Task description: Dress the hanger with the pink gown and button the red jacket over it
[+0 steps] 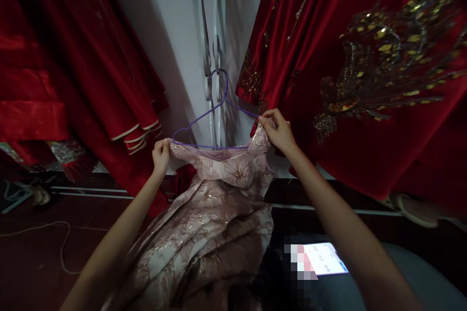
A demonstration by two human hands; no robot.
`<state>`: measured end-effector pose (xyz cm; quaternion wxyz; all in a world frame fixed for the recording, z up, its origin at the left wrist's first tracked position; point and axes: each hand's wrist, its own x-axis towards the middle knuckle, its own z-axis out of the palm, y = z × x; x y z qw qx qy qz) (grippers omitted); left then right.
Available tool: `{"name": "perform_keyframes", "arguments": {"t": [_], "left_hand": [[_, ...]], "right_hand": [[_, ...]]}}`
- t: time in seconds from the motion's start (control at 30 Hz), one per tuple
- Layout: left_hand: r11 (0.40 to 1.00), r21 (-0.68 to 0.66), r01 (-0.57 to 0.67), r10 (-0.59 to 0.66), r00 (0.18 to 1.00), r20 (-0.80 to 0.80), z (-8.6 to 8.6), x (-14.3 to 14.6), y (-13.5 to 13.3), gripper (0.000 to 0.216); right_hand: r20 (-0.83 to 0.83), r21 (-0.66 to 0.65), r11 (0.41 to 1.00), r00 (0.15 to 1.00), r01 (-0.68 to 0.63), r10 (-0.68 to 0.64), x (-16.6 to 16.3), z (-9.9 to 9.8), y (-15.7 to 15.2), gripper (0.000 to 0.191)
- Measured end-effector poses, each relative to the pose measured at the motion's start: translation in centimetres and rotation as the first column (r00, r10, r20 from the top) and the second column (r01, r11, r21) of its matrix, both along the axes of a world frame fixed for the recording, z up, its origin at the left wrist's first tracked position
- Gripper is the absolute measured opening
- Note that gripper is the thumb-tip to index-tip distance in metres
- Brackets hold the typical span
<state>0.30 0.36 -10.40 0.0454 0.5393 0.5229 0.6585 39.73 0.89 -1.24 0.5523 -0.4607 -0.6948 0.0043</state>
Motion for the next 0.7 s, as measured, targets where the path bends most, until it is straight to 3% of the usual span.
{"name": "perform_keyframes", "arguments": {"t": [0.47, 0.6, 0.7], "left_hand": [[0.999, -0.03, 0.028, -0.031, 0.996, -0.087, 0.2, -1.5, -0.8, 0.033], [1.0, -0.017, 0.026, -0.029, 0.972, -0.233, 2.1, -1.4, -0.4, 0.032], [0.998, -0.003, 0.064, -0.06, 0.92, -0.387, 5.0, 0.4, -0.1, 0.031]], "right_hand": [[-0.011, -0.024, 1.0, 1.0, -0.017, 0.016, 0.2, 0.4, -0.1, 0.03], [-0.01, -0.049, 0.997, 0.998, -0.057, 0.057, 0.1, 0.8, -0.4, 0.029], [-0.015, -0.074, 0.993, 0.996, -0.091, 0.09, -0.1, 0.8, -0.5, 0.028]]}}
